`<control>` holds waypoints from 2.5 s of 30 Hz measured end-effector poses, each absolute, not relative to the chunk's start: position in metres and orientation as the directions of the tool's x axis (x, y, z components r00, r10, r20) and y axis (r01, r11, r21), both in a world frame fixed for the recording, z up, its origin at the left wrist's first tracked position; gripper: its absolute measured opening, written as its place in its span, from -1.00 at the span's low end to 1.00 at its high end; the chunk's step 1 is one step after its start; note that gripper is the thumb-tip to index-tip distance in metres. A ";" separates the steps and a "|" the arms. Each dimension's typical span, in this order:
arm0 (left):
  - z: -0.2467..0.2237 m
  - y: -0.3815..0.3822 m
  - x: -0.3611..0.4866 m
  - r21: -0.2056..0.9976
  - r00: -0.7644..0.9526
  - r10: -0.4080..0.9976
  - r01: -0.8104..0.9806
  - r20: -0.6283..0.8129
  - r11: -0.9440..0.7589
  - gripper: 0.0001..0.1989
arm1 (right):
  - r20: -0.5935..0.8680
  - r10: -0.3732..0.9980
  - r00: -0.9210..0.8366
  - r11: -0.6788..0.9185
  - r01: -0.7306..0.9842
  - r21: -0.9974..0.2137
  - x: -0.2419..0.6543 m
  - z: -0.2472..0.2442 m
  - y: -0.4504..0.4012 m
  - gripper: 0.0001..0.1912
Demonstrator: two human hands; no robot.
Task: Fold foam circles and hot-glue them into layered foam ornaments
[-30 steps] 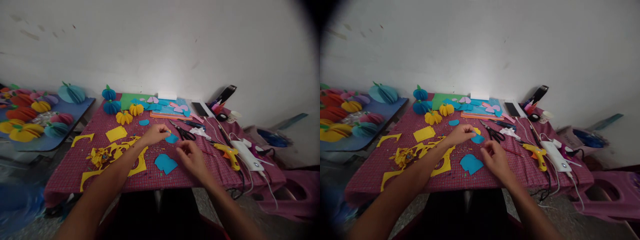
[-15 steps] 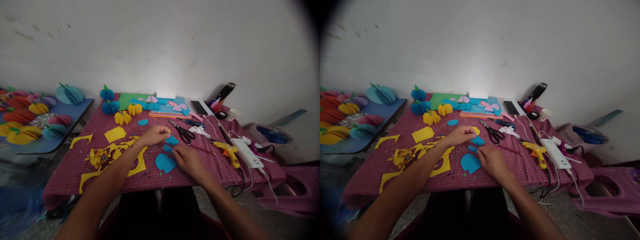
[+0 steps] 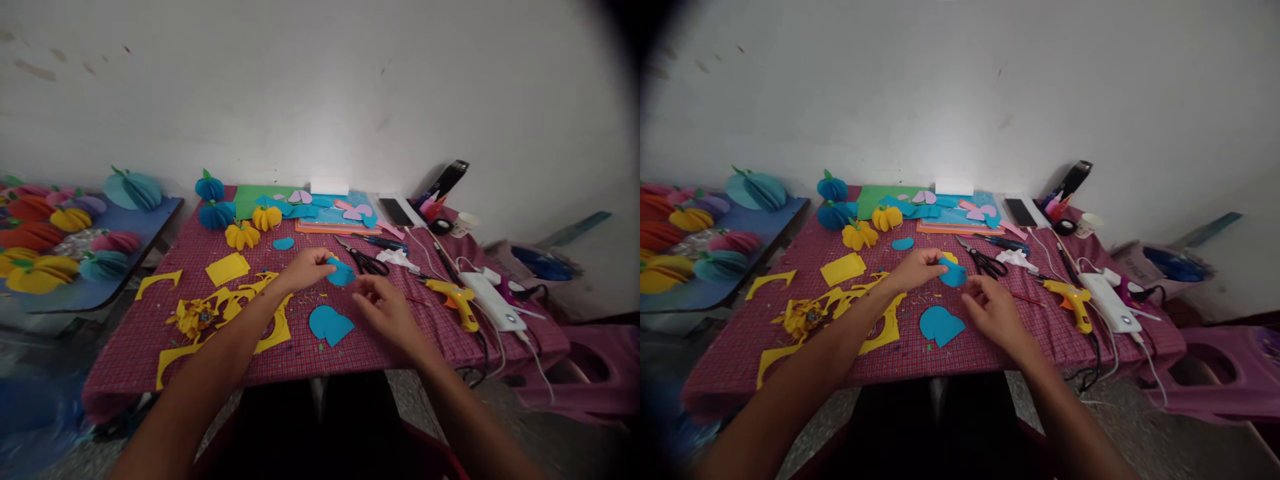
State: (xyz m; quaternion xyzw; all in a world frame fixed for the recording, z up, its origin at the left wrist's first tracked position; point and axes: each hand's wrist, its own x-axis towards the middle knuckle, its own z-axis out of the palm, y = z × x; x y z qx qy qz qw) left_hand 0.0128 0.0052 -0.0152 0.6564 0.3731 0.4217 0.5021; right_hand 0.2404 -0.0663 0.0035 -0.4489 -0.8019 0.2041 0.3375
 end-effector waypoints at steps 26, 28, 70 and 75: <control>-0.007 -0.002 0.014 0.975 0.517 0.849 0.115 0.105 -0.190 -0.73 | 0.202 0.955 -0.217 0.297 0.710 -0.638 0.229 -0.003 -0.042 -0.74; -0.010 -0.001 0.014 0.975 0.523 0.845 0.108 0.111 -0.194 -0.77 | 0.177 0.965 -0.195 0.263 0.688 -0.677 0.228 -0.004 -0.041 -0.73; -0.010 -0.002 0.016 0.964 0.526 0.840 0.128 0.134 -0.234 -0.80 | 0.283 0.908 -0.308 0.417 0.627 -0.658 0.221 0.001 -0.046 -0.83; -0.015 0.005 0.014 0.981 0.326 0.934 0.075 0.146 -0.179 -0.83 | 0.418 0.881 -0.222 0.461 0.604 -0.650 0.238 0.001 -0.058 -0.86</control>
